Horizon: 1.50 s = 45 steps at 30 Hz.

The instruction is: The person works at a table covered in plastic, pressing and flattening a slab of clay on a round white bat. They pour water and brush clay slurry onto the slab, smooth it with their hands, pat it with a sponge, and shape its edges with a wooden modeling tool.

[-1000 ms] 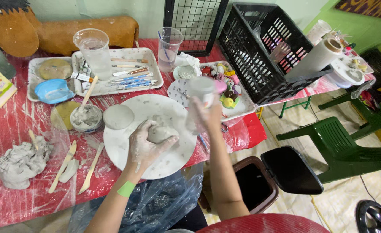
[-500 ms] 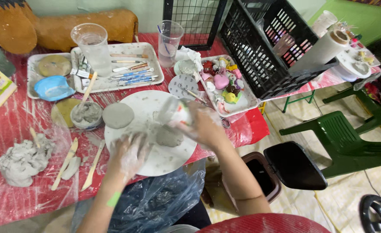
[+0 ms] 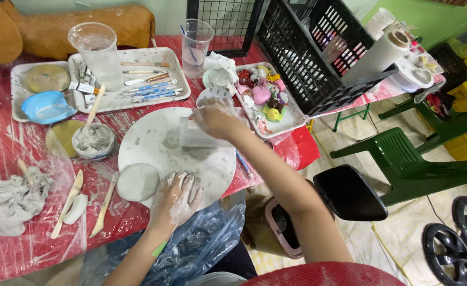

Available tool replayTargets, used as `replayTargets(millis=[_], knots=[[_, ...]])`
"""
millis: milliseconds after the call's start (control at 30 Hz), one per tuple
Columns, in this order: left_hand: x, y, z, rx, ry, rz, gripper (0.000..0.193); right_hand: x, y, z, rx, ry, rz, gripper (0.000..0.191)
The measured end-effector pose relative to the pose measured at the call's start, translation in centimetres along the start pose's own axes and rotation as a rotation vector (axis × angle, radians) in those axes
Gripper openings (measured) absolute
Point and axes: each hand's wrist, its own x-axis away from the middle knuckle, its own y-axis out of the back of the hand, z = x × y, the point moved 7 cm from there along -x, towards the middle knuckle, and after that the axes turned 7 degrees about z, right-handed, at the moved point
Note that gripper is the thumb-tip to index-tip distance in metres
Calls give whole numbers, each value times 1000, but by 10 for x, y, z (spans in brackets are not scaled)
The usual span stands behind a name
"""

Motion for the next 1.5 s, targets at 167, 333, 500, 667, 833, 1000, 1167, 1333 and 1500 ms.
replayTargets(millis=[167, 333, 500, 667, 833, 1000, 1167, 1333, 1500], knots=[[2, 9, -4, 14, -23, -116, 29, -31, -11, -1, 161, -185, -18, 45], [2, 3, -2, 56, 12, -115, 27, 59, -18, 34, 134, 8, -349, 38], [-2, -5, -5, 80, -23, -55, 24, 68, -39, 58, 330, 37, -373, 44], [-3, 0, -2, 63, -7, -91, 22, -28, -29, 9, -56, -103, -13, 43], [-2, 2, -1, 114, -10, -89, 22, 35, -49, 15, 82, 93, -292, 44], [-5, 6, -6, 79, -32, -130, 21, 20, -55, -11, 169, 312, -431, 49], [-5, 9, -1, 98, -8, -94, 18, -102, -67, -77, -196, 56, 26, 53], [2, 22, 14, 86, -71, -129, 18, -63, -62, -58, -238, -99, -5, 57], [2, 19, 22, 151, -59, -48, 17, 64, -57, 34, 293, -73, -483, 46]])
